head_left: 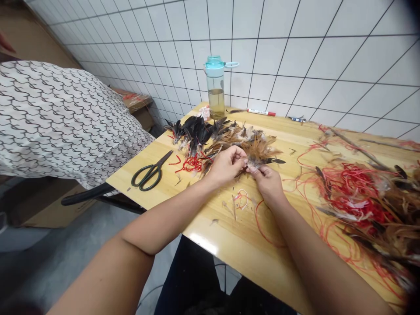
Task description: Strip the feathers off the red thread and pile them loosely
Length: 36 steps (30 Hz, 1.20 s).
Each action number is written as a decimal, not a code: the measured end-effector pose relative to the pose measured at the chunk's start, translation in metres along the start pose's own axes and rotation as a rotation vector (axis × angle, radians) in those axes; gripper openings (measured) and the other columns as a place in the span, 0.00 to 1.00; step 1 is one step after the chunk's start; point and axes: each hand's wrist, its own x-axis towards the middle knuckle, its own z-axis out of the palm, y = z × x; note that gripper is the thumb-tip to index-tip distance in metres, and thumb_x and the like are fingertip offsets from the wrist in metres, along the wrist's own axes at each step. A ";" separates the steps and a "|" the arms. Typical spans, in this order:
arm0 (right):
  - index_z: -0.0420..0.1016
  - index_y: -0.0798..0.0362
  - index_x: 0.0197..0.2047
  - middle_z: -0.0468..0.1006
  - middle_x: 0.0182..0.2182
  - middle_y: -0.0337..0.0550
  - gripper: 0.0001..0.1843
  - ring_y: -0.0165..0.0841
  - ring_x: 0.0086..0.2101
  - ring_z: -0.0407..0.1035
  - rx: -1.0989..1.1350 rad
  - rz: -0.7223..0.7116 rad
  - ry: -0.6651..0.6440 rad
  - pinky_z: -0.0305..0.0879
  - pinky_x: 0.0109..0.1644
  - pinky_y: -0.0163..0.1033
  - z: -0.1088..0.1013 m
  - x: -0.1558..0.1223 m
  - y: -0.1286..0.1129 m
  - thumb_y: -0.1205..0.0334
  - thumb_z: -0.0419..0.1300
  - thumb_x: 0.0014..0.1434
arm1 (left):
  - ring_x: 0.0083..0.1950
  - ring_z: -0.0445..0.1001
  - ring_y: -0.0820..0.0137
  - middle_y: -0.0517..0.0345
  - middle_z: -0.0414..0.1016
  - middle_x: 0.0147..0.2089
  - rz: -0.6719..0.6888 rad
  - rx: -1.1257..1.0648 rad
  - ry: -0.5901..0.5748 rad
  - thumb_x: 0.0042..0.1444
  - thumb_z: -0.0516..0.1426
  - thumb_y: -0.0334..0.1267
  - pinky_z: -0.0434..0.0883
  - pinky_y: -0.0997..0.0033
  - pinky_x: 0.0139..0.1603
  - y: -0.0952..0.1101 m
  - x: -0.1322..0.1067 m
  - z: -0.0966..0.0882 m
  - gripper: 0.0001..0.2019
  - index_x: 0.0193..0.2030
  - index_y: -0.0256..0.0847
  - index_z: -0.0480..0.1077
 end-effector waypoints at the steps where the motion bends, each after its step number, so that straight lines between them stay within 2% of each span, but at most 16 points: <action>1: 0.78 0.53 0.26 0.81 0.27 0.44 0.19 0.35 0.30 0.70 0.005 -0.002 -0.002 0.65 0.38 0.41 0.000 0.000 0.000 0.44 0.64 0.46 | 0.27 0.68 0.78 0.63 0.70 0.28 0.001 0.008 0.003 0.54 0.57 0.34 0.64 0.78 0.29 0.000 0.000 0.000 0.03 0.35 0.38 0.67; 5: 0.79 0.53 0.27 0.82 0.30 0.45 0.19 0.37 0.33 0.72 0.059 0.010 -0.011 0.66 0.41 0.42 0.001 0.000 -0.001 0.44 0.65 0.45 | 0.28 0.68 0.78 0.63 0.69 0.28 0.008 0.041 0.027 0.54 0.58 0.34 0.63 0.78 0.30 -0.001 0.000 0.000 0.03 0.35 0.38 0.67; 10: 0.79 0.53 0.26 0.82 0.28 0.45 0.19 0.37 0.32 0.72 0.060 0.016 -0.030 0.66 0.41 0.42 0.002 0.000 -0.002 0.43 0.66 0.44 | 0.29 0.69 0.78 0.63 0.71 0.29 0.064 0.093 0.041 0.54 0.57 0.33 0.65 0.78 0.31 0.002 -0.003 0.001 0.03 0.35 0.39 0.67; 18: 0.74 0.54 0.22 0.75 0.22 0.41 0.20 0.32 0.26 0.65 -0.017 -0.017 -0.014 0.61 0.32 0.38 0.002 0.000 0.000 0.44 0.64 0.46 | 0.28 0.73 0.77 0.63 0.72 0.27 0.039 -0.020 0.003 0.54 0.57 0.33 0.69 0.78 0.30 0.004 -0.005 0.005 0.03 0.35 0.38 0.66; 22: 0.74 0.54 0.23 0.74 0.22 0.41 0.20 0.32 0.26 0.63 -0.072 -0.031 -0.007 0.59 0.30 0.37 0.001 0.001 0.004 0.44 0.62 0.48 | 0.28 0.73 0.77 0.63 0.72 0.28 0.029 -0.040 0.002 0.55 0.57 0.34 0.69 0.79 0.30 0.001 -0.005 0.005 0.04 0.36 0.38 0.66; 31: 0.75 0.52 0.25 0.77 0.25 0.43 0.14 0.34 0.29 0.67 -0.192 -0.115 -0.046 0.61 0.36 0.40 -0.001 0.001 0.004 0.52 0.58 0.52 | 0.27 0.72 0.78 0.65 0.71 0.26 -0.022 -0.115 -0.037 0.53 0.58 0.31 0.68 0.78 0.31 0.003 -0.004 0.008 0.05 0.35 0.37 0.65; 36: 0.72 0.51 0.25 0.76 0.26 0.43 0.13 0.35 0.30 0.68 -0.190 -0.154 -0.060 0.62 0.39 0.41 -0.002 0.001 0.004 0.52 0.55 0.53 | 0.27 0.72 0.79 0.65 0.70 0.28 -0.076 -0.242 -0.058 0.50 0.60 0.29 0.69 0.78 0.31 0.005 -0.003 0.007 0.10 0.37 0.38 0.63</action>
